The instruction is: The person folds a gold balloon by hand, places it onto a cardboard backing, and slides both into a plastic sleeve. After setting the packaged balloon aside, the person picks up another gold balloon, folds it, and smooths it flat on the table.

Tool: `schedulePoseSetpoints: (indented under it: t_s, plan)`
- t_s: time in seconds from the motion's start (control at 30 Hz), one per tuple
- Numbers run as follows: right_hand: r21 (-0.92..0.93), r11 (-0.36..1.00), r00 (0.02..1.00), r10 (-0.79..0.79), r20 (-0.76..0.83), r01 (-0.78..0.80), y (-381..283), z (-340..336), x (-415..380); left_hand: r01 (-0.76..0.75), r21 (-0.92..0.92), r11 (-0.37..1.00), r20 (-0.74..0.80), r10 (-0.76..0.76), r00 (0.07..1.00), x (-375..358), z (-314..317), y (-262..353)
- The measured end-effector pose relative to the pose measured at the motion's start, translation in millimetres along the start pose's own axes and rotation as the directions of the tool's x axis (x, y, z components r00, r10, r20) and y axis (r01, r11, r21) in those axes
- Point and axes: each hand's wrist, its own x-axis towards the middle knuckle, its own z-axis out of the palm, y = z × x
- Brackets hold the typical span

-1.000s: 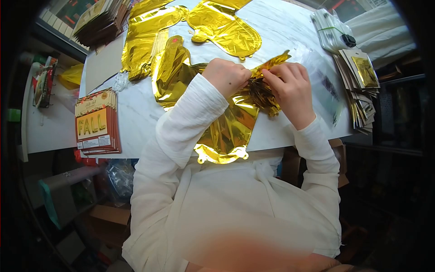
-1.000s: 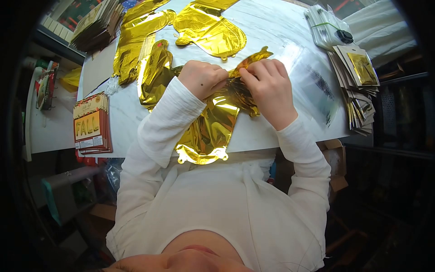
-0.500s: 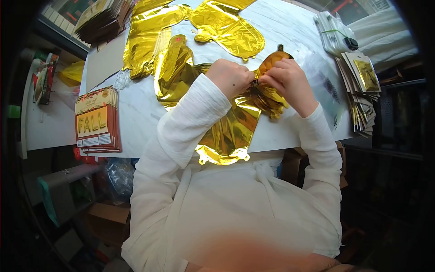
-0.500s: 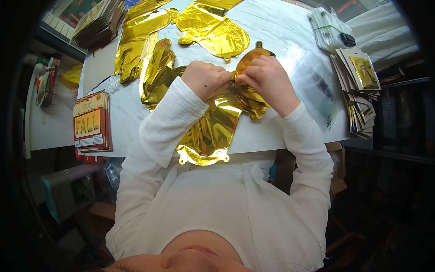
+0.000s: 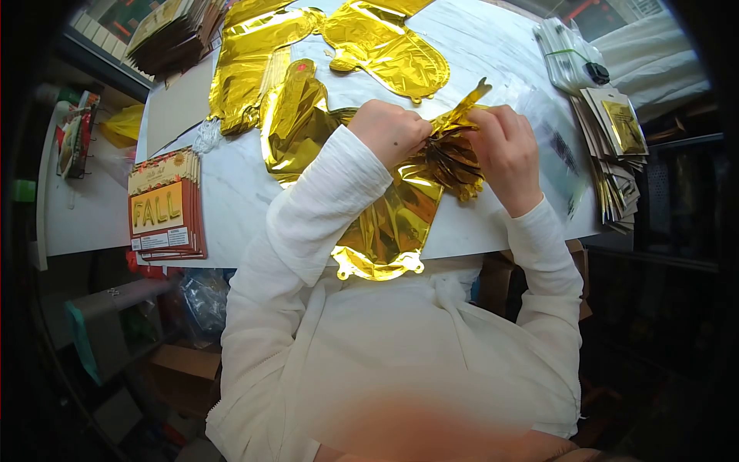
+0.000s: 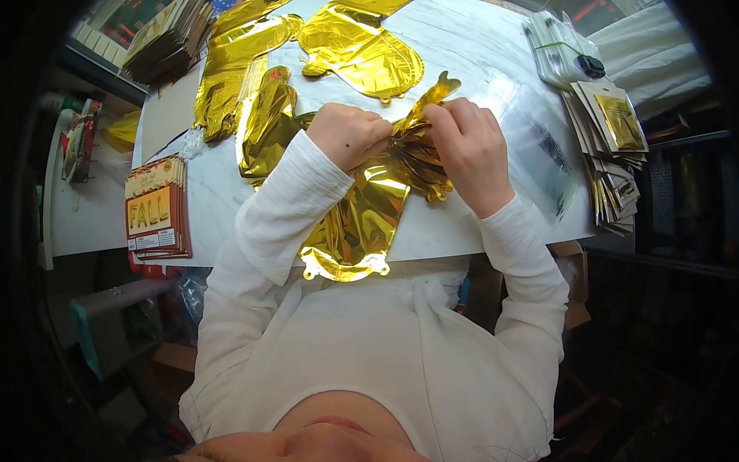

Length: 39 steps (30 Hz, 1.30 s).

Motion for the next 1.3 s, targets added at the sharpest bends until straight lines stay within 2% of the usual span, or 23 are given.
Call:
schedulePoseSetpoints:
  t_s: [0.03, 0.1, 0.23, 0.3, 0.53, 0.6, 0.73, 0.8, 0.93, 1.03, 1.1, 1.2, 1.3]
  plan:
    - [0.0, 1.0, 1.0, 0.0, 0.0, 0.0, 0, -1, -5, 0.0, 0.0, 1.0, 0.0, 0.0, 1.0, 0, 0, 0]
    - [-0.135, 0.99, 0.994, 0.055, 0.097, -0.042, 3, -1, -15, -0.004, 0.009, 1.0, -0.008, 0.004, 1.0, 0, 1, 0]
    - [-0.104, 0.99, 0.988, 0.104, 0.115, -0.092, 5, -1, -12, 0.003, 0.005, 1.0, -0.003, -0.003, 1.0, 0, 0, 0]
    - [-0.027, 1.0, 0.998, -0.008, 0.066, 0.01, 2, -2, -4, 0.001, -0.003, 1.0, 0.002, -0.001, 1.0, 0, 1, 0]
    - [0.021, 0.995, 0.982, -0.1, 0.159, 0.098, -3, 4, -2, -0.002, -0.01, 1.0, -0.013, 0.002, 1.0, 0, 0, 0]
    - [0.077, 0.997, 0.942, -0.014, 0.335, -0.012, -3, 6, -5, -0.002, -0.009, 1.0, -0.019, 0.002, 1.0, 0, 0, 0]
    - [0.183, 0.978, 0.935, 0.03, 0.352, -0.1, -4, 0, -7, -0.004, -0.019, 1.0, -0.036, 0.003, 0.999, 0, 2, -1]
    - [0.25, 0.948, 0.926, 0.095, 0.366, -0.196, -1, -3, -8, -0.011, -0.019, 1.0, -0.036, 0.01, 0.999, 0, 2, -1]
    - [0.284, 0.937, 0.945, 0.114, 0.307, -0.205, 6, 5, -10, -0.007, 0.002, 1.0, -0.02, 0.007, 1.0, 0, 1, 0]
    - [0.202, 0.968, 0.958, 0.092, 0.273, -0.151, 2, 9, -4, -0.004, 0.009, 1.0, -0.022, 0.004, 1.0, 0, 3, -1]
    - [0.105, 0.994, 0.961, -0.016, 0.275, -0.013, 0, 12, -3, -0.012, 0.007, 1.0, -0.035, 0.013, 0.999, 0, 3, -1]
    - [0.103, 0.993, 0.971, -0.087, 0.224, 0.065, -2, 15, -3, -0.004, 0.012, 1.0, -0.025, 0.004, 1.0, 0, 2, 0]
    - [0.086, 0.994, 0.968, -0.089, 0.236, 0.07, -2, 14, -5, -0.004, 0.014, 1.0, -0.012, 0.004, 1.0, 0, 3, 0]
